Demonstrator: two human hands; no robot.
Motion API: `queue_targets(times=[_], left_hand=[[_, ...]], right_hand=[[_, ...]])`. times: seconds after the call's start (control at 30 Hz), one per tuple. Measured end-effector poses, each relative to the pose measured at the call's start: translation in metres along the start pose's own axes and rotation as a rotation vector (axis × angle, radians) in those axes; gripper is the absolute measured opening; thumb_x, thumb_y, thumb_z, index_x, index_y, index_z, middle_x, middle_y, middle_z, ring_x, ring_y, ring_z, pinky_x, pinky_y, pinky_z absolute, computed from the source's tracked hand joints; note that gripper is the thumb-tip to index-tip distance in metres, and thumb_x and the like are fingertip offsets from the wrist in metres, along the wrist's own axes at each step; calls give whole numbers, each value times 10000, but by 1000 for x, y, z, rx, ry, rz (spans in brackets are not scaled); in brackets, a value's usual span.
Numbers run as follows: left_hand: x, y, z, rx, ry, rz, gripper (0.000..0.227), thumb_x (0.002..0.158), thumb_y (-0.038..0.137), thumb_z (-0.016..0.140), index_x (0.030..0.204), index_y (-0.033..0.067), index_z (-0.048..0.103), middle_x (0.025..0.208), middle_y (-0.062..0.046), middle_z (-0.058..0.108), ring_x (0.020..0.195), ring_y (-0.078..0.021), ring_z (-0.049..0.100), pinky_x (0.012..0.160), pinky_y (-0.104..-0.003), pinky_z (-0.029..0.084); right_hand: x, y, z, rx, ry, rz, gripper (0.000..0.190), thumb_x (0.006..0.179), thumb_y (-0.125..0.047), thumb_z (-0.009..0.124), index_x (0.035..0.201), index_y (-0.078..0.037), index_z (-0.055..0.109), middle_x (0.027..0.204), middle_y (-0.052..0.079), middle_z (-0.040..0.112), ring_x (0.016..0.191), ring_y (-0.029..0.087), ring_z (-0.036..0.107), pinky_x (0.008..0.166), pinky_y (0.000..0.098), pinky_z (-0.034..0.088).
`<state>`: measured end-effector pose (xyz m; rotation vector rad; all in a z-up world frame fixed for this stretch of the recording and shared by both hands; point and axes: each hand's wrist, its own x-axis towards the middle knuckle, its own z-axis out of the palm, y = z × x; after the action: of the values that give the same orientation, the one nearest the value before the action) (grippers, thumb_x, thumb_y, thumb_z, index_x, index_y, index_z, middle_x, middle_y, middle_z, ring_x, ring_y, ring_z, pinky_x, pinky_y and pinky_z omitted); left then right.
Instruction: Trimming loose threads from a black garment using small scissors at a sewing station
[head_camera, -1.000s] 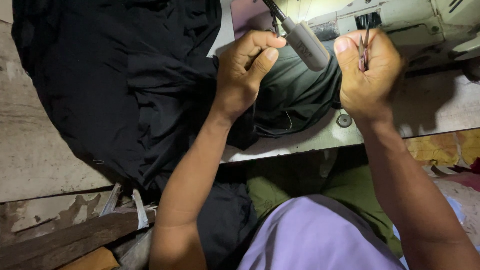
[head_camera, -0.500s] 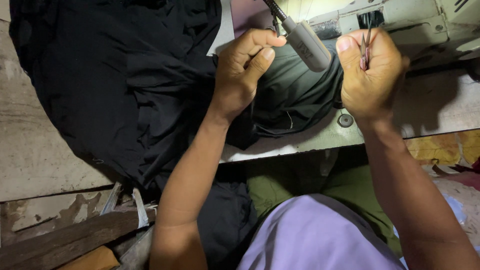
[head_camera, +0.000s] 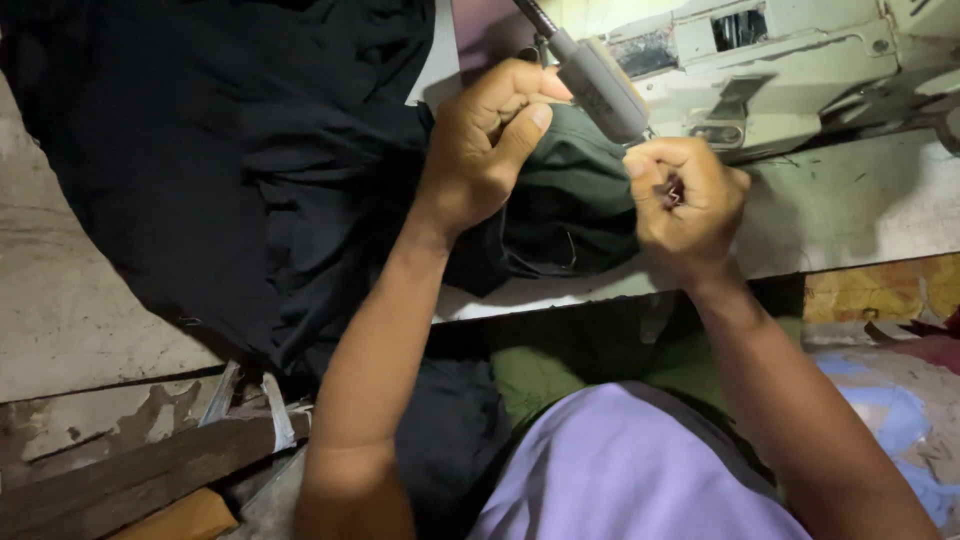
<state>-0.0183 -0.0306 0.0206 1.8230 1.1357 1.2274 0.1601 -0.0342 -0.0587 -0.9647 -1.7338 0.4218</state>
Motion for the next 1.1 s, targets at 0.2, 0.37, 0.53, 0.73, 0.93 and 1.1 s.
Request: queue_targets(times=[0.2, 0.37, 0.53, 0.73, 0.93, 1.1], left_hand=[[-1, -1, 6, -5, -6, -49, 71, 816, 81, 443, 824, 80, 514, 679, 22, 505, 603, -45, 453, 550, -171, 347], [-2, 6, 11, 149, 51, -5, 74, 782, 113, 474, 777, 83, 542, 642, 35, 484, 558, -54, 417, 508, -185, 328], [-2, 3, 18, 172, 64, 6, 70, 772, 119, 495, 762, 64, 537, 661, 11, 522, 576, -65, 465, 525, -188, 361], [-2, 8, 25, 94, 55, -27, 135, 790, 87, 505, 673, 82, 436, 554, 45, 380, 501, -28, 323, 459, -183, 230], [0, 5, 24, 15, 63, -54, 38, 776, 89, 525, 793, 58, 538, 701, -1, 554, 644, -42, 482, 546, -177, 350], [-1, 13, 20, -41, 27, -62, 129, 795, 178, 485, 755, 60, 519, 792, -80, 638, 704, -105, 578, 625, -208, 440]], right_hand=[[-8, 12, 3, -155, -169, 191, 137, 774, -254, 487, 695, -195, 582, 513, -10, 344, 487, 156, 358, 511, 288, 341], [-6, 7, 4, -17, 71, -233, 192, 902, -146, 496, 820, -7, 599, 718, 91, 581, 608, 269, 550, 584, 343, 424], [-12, 17, 0, 46, 85, -260, 86, 871, -88, 550, 842, -15, 585, 727, 74, 602, 595, 245, 562, 578, 322, 434], [-15, 16, -5, 117, 71, -231, 102, 779, 7, 492, 815, -62, 558, 660, 4, 547, 507, 179, 475, 530, 288, 405], [-17, 17, -4, 114, 67, -190, 38, 855, -68, 527, 836, -68, 559, 711, 16, 584, 531, 176, 520, 530, 293, 407], [-17, 11, -4, 89, 90, -181, 102, 895, -132, 540, 838, -50, 561, 703, 31, 583, 504, 155, 512, 490, 282, 397]])
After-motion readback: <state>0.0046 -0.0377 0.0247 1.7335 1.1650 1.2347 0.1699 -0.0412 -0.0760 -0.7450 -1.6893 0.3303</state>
